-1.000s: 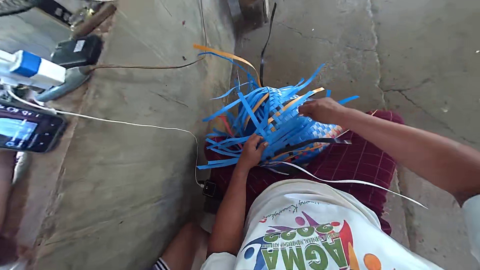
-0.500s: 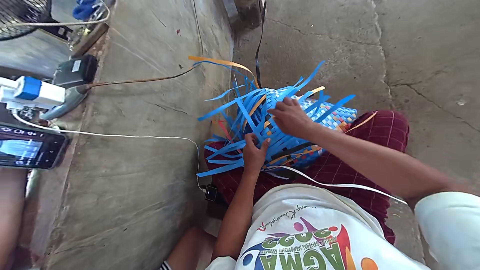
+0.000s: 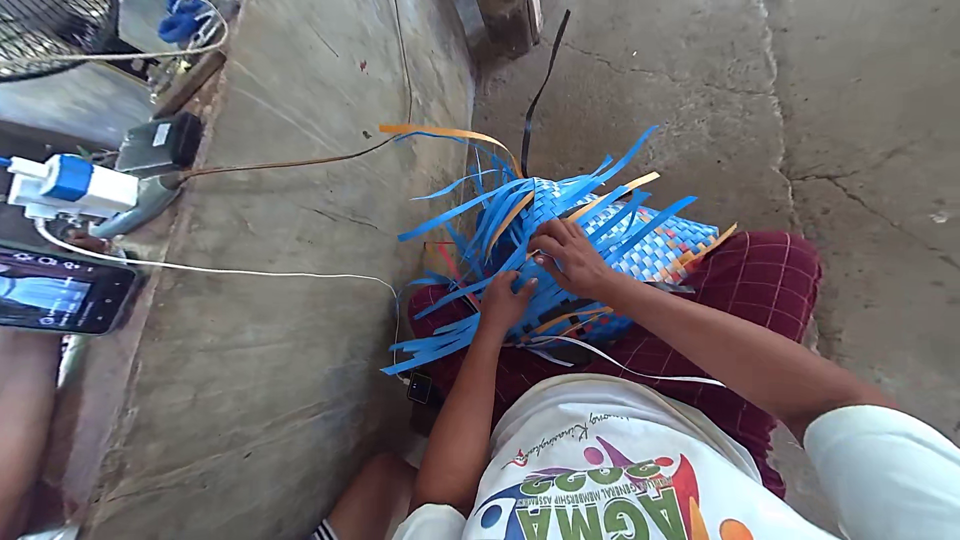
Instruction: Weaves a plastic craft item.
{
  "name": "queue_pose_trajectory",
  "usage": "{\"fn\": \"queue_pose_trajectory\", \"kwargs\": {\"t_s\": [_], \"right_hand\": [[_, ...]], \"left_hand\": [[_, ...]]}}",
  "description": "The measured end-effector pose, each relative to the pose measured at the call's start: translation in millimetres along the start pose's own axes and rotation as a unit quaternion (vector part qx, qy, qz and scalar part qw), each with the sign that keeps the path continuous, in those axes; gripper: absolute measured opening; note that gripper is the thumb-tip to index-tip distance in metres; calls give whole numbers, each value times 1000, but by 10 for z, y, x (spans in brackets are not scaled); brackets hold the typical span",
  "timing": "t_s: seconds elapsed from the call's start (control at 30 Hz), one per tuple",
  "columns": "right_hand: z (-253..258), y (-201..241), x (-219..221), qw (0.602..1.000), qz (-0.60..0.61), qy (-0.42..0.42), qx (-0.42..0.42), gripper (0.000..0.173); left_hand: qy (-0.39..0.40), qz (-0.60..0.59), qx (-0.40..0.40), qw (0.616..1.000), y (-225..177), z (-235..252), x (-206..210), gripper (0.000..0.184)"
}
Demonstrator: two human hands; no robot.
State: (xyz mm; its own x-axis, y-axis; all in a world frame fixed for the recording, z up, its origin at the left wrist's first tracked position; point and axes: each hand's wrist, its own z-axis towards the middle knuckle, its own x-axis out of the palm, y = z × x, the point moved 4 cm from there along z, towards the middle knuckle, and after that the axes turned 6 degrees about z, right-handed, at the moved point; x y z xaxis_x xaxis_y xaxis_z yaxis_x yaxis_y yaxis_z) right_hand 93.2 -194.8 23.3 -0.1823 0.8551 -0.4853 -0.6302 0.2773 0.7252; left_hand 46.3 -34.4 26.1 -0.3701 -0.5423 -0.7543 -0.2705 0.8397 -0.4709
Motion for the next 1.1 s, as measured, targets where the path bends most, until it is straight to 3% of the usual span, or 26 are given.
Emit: {"fn": "queue_pose_trajectory", "kwargs": {"t_s": [0.13, 0.33, 0.53, 0.6, 0.7, 0.8, 0.93, 1.1], "right_hand": [[-146, -453, -79, 990, -130, 42, 32, 43], [-120, -635, 31, 990, -82, 65, 90, 44], [-146, -688, -50, 992, -53, 1, 115, 37], [-150, -681, -101, 992, -37, -14, 119, 35], [-194, -670, -87, 993, -24, -10, 119, 35], [-247, -669, -51, 994, -21, -23, 108, 34], [-248, -672, -74, 993, -30, -52, 100, 34], [-256, -722, -85, 988, -42, -61, 136, 36]], "left_hand": [[-13, -89, 70, 994, 67, 17, 28, 29], [-21, -155, 61, 986, 96, 25, 64, 25], [-131, -29, 103, 986, 25, 68, 129, 30], [-121, -11, 84, 989, -2, 56, 116, 33], [-58, -55, -6, 997, -34, 72, 39, 41], [-16, -120, -35, 992, 0, 157, 23, 34], [-40, -121, 2, 992, -36, 230, -5, 25], [-145, 2, 66, 987, -167, 170, 24, 32]]}}
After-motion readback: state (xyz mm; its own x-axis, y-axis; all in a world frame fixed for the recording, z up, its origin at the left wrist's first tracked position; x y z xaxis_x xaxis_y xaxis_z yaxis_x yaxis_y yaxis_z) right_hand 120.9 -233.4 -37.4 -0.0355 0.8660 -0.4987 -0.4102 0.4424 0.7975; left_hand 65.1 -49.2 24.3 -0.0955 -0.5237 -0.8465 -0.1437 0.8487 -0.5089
